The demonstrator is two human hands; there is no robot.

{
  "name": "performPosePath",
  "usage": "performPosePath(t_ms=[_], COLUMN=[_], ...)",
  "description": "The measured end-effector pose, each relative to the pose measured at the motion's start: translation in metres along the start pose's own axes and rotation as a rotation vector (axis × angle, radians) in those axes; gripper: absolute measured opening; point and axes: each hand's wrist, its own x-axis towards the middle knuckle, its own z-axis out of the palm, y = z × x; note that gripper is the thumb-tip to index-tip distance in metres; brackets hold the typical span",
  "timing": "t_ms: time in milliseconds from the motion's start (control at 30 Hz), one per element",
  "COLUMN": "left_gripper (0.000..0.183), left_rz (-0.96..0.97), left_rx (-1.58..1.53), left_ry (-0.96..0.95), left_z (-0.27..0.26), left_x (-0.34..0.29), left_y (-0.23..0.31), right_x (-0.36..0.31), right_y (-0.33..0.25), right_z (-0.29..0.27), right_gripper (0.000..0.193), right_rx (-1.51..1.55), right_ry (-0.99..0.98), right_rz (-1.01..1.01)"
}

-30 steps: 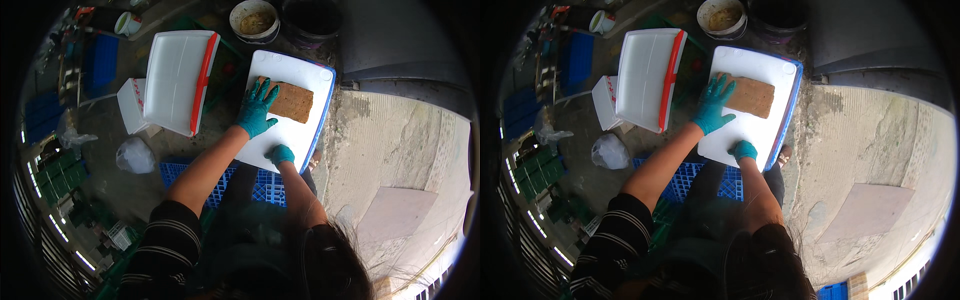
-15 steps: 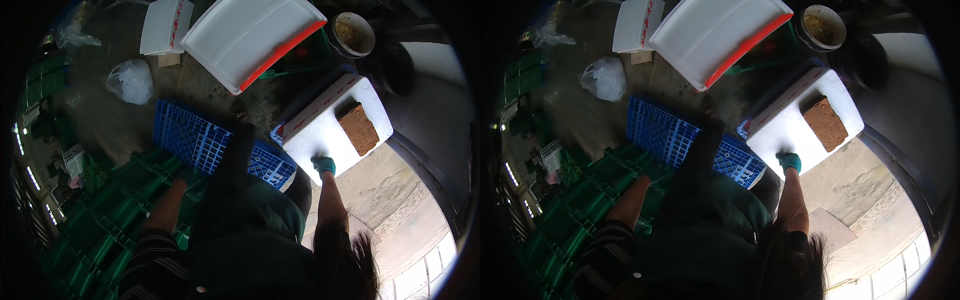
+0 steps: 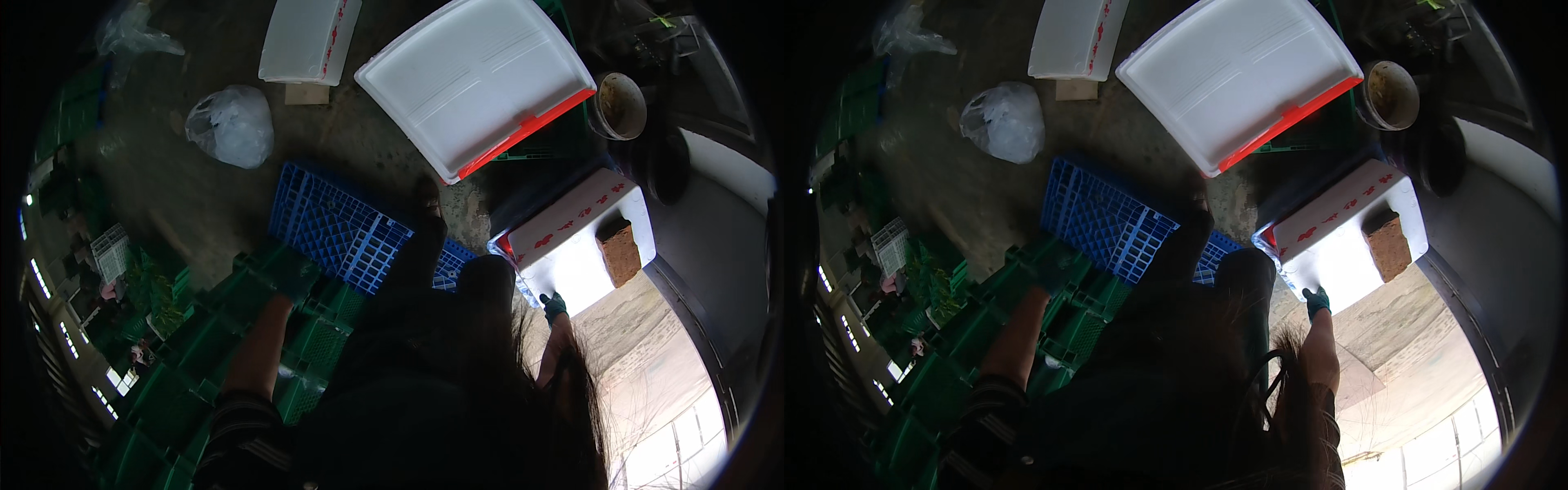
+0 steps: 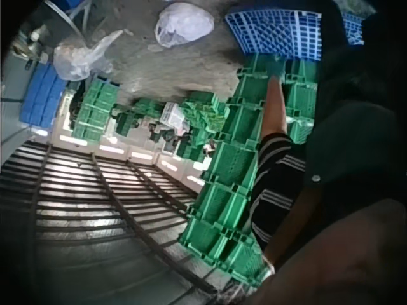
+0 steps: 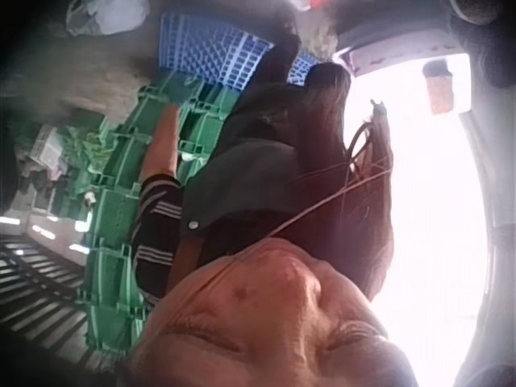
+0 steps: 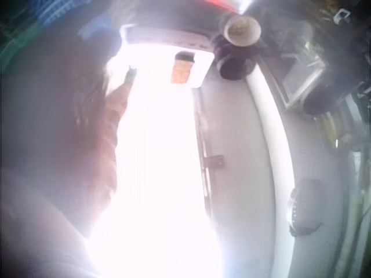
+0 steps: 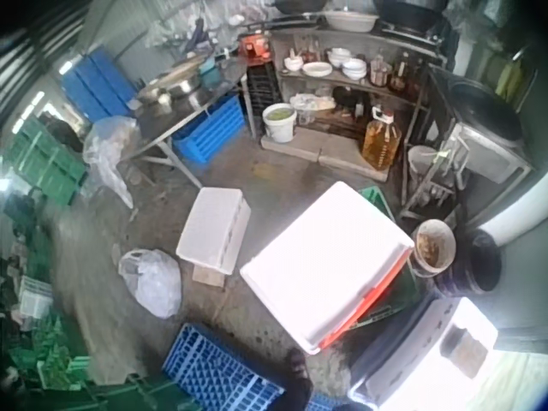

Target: The person opens a white styrofoam cooler to reveal red bell peppers, then closes it and moves it aside. They stack several white styrofoam boxes, place a brick on top, and handle a large plastic bag. The person also moves a metal pot and a cutting board within a commercial kitchen area.

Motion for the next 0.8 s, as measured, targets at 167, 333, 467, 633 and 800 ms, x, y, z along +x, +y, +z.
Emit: performPosePath(t_ms=[167, 333, 467, 633, 800], left_gripper=[0.060, 0.064, 0.066, 0.067, 0.069], left_rz=[-0.136, -0.155, -0.127, -0.222, -0.321], left_rx=[-0.551, -0.457, -0.458, -0.802, -0.483], left_ry=[-0.081, -0.017, 0.032, -0.071, -0.032], left_z=[-0.012, -0.020, -0.022, -0.031, -0.067], left_x=[-0.013, -0.001, 0.013, 0.019, 0.038], left_y=[0.024, 0.030, 0.032, 0.050, 0.081], right_x=[-0.028, -0.054, -0.036, 0.040, 0.122], right_y=[-0.028, -0.092, -0.194, -0.337, -0.404], right_z=[0.023, 0.020, 0.047, 0.115, 0.183], right_gripper=[0.069, 0.033, 0.022, 0.037, 0.044], right_rx=[-0.429, -0.162, 0.231, -0.138, 0.436], right_ry=[0.129, 0.247, -0.030, -0.244, -0.086], right_rz=[-0.051, -0.111, -0.289, -0.500, -0.047])
